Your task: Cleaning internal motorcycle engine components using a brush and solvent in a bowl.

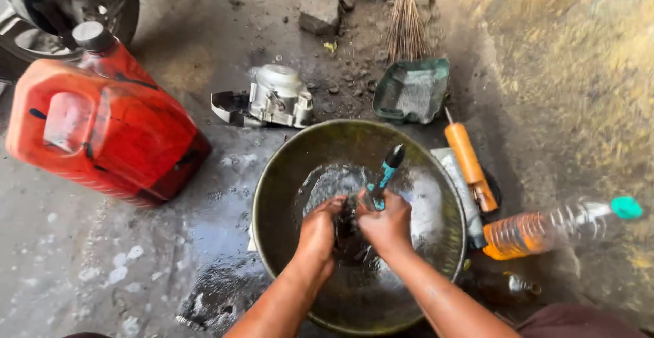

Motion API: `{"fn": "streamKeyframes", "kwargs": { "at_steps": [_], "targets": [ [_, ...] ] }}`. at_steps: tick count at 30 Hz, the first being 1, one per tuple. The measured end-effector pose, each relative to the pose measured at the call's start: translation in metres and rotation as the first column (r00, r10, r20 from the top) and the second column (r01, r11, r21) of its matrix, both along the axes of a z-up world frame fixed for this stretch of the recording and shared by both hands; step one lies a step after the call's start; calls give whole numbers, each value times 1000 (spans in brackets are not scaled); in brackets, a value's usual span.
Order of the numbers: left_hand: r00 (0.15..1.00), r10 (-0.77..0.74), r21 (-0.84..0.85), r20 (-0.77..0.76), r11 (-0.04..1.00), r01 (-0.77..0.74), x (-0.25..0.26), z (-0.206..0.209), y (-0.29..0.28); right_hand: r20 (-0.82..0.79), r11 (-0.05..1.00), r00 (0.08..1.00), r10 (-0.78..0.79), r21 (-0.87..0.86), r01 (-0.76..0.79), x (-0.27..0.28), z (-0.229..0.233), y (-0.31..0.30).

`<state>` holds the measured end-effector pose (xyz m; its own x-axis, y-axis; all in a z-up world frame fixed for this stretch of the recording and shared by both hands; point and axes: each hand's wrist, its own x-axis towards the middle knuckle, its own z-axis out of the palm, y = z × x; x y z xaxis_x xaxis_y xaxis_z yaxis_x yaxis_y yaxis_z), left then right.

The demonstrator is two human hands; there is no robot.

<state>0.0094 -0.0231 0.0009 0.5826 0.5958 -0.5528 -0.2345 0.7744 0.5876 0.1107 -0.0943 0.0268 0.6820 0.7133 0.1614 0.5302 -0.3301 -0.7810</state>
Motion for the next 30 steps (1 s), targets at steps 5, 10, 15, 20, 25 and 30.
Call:
{"fn": "streamKeyframes", "kwargs": {
  "at_steps": [5, 10, 15, 20, 25, 30],
  "targets": [
    [991, 44, 24, -123, 999, -41, 10, -5, -3, -4, 998, 1000, -7, 70, 8, 20, -27, 2],
    [994, 71, 43, -83, 997, -68, 7, -14, -4, -25, 995, 1000, -13, 95, 15, -1, 1, -2],
    [992, 113, 94, -60, 990, -107, 7, -30, -9, -115, 997, 991, -69, -36, 65, -7, -2, -10],
    [992, 128, -50, -21, 990, -129, 1, -25, 7, 85, 991, 996, -18, 133, 7, -21, -6, 0],
    [987, 146, 35, -63, 989, -144, -3, -22, 11, 73, 986, 997, -40, 164, 27, -10, -28, 10],
    [989, 144, 67, -33, 988, -141, 6, -39, 4, -19, 982, 1000, -12, 186, 16, -8, -13, 4]
  ]
}}
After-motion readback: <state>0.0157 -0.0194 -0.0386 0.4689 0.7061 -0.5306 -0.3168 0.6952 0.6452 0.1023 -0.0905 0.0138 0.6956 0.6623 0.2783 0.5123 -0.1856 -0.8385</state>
